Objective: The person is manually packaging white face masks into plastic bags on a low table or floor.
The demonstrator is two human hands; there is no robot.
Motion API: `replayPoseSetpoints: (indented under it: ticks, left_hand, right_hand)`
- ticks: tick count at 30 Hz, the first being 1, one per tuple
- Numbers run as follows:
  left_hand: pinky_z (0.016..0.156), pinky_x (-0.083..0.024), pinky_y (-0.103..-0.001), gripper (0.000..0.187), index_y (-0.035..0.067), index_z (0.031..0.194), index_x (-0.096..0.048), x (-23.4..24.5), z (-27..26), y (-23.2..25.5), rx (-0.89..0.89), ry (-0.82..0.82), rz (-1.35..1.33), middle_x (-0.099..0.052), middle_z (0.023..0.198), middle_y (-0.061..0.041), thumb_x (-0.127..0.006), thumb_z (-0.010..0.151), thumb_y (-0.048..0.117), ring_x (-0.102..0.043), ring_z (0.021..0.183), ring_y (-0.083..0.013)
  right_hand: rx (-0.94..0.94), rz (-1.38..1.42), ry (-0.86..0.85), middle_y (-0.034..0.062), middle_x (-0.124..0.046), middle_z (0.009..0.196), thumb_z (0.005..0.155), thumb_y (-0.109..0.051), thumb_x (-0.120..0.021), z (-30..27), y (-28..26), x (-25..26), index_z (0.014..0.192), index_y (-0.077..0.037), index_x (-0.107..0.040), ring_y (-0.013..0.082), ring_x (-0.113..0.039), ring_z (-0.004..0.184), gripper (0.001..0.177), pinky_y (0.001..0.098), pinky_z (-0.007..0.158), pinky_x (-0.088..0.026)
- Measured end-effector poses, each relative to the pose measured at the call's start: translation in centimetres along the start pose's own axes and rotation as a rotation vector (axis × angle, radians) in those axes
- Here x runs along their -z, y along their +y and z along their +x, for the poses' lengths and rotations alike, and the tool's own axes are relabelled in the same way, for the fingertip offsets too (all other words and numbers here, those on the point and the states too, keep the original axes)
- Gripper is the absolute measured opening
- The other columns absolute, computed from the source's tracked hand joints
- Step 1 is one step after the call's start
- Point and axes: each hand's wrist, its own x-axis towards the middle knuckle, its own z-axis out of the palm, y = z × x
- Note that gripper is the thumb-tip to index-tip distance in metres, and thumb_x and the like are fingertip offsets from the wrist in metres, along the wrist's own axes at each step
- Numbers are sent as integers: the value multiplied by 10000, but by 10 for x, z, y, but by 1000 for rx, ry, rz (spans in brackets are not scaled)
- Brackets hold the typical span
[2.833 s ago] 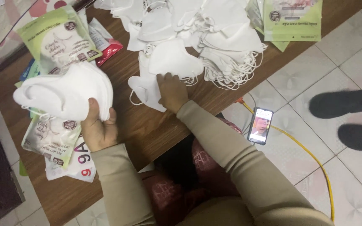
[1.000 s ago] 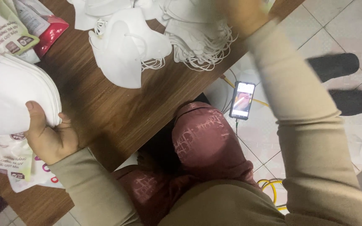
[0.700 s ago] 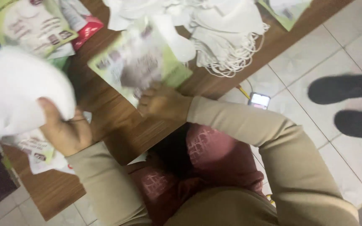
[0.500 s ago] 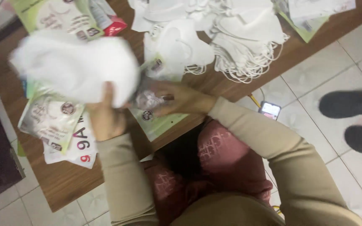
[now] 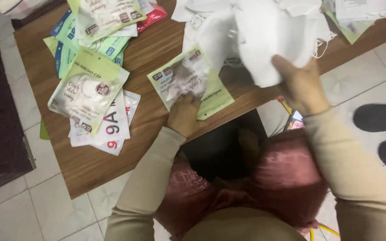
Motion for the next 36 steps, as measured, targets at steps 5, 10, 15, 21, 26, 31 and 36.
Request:
replayPoseSetpoints:
  ticks: [5,10,15,21,26,31,36]
  left_hand:
    - [1025,-463,-511,380,-32,1219,-660,-15,-3,-14,-105,-3,13,-619,1287,-261,-624,881,137,-565,1167,-426]
    - [1131,-383,-487,638,102,1540,-444,31,1,6,-22,-154,-226,-565,1434,-228,-427,904,62,-551,1273,-424]
    - [793,-600,-452,469,110,1266,-687,23,19,2,119,-221,-32,-712,1045,-170,-545,871,-100,-697,943,-354]
    - [707,-599,-536,258,48,1138,-679,-2,36,21,203,-126,122,-735,999,-195,-455,1015,14,-719,884,-413]
    - [773,-590,-508,290,56,1218,-635,19,22,24,248,-207,27,-725,1019,-208,-563,945,-10,-705,913,-405]
    - [828,-570,-502,450,117,1357,-597,33,18,22,306,-274,22,-711,1085,-205,-599,918,20,-681,980,-407]
    - [896,-549,-505,408,112,1348,-616,45,15,30,334,-299,-15,-699,1134,-219,-570,957,3,-667,1036,-413]
  right_hand:
    - [-34,254,-92,67,-647,1423,823,-98,-759,-40,-31,44,1442,-106,-522,223,-653,1316,663,357,1098,-611]
    - [-104,164,38,10,-648,1424,873,-108,-684,-78,-49,69,1479,-148,-501,185,-658,1310,635,310,1028,-618]
    - [-35,238,50,27,-678,1373,839,-64,-716,-109,-47,84,1436,-119,-554,177,-675,1275,621,311,1102,-594]
    - [26,231,150,24,-676,1401,834,-124,-746,-165,-61,102,1491,-114,-521,193,-687,1313,695,329,1088,-636]
    - [81,321,217,70,-715,1182,840,-111,-752,-185,-75,109,1452,-73,-569,248,-708,833,640,347,506,-601]
    - [149,265,186,72,-679,1104,863,-174,-744,-202,-80,111,1489,-59,-508,224,-672,709,679,310,472,-592]
    - [133,280,235,50,-699,1291,851,-109,-728,-203,-78,115,1545,-116,-516,232,-720,1095,725,370,689,-654]
